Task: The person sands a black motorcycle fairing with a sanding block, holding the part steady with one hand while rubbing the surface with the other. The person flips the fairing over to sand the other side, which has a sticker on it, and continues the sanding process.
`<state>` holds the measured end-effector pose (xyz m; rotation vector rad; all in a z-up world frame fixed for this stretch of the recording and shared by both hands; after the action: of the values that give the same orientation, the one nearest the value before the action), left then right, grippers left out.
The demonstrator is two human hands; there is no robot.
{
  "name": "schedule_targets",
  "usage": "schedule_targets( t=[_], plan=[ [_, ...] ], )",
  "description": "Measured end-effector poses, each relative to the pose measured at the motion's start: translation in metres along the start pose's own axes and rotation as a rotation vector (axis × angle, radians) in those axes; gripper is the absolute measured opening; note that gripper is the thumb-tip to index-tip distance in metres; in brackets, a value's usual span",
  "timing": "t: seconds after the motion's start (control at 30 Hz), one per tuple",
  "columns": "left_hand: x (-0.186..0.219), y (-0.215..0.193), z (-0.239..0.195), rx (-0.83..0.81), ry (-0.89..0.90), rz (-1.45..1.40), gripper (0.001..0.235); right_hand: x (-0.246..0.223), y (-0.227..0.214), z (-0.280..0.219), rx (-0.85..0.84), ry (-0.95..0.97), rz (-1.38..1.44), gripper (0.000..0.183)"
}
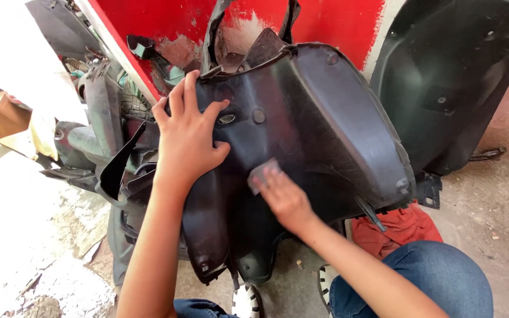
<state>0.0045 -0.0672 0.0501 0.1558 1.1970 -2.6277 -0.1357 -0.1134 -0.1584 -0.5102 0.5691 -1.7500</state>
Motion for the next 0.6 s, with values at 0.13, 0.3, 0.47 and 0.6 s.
schedule_targets(
  t=[0.13,0.3,0.47,0.6],
  plan=[
    [-0.005,0.000,0.000,-0.013,-0.010,-0.017,0.066,-0.003,-0.012,0.009,-0.037,-0.020,0.051,0.050],
    [-0.010,0.003,-0.003,0.005,-0.013,0.003,0.061,0.043,-0.041,0.021,0.086,0.023,-0.181,0.046],
    [-0.005,0.003,-0.002,0.003,-0.008,-0.001,0.062,0.048,-0.043,0.016,0.098,0.032,-0.228,0.043],
    [-0.014,0.010,-0.001,-0.020,-0.053,0.045,0.064,0.023,-0.005,-0.008,-0.009,0.006,-0.168,0.050]
  ],
)
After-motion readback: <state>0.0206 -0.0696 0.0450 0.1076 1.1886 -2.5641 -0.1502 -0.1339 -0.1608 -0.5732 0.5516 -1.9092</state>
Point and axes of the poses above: each hand's wrist, its own z-axis towards the middle knuckle, its own y-axis out of the palm, x = y × z, the point moved 8 cm from there along z, towards the middle knuckle, and after that the axes turned 4 degrees about z, right-handed, at the moved point
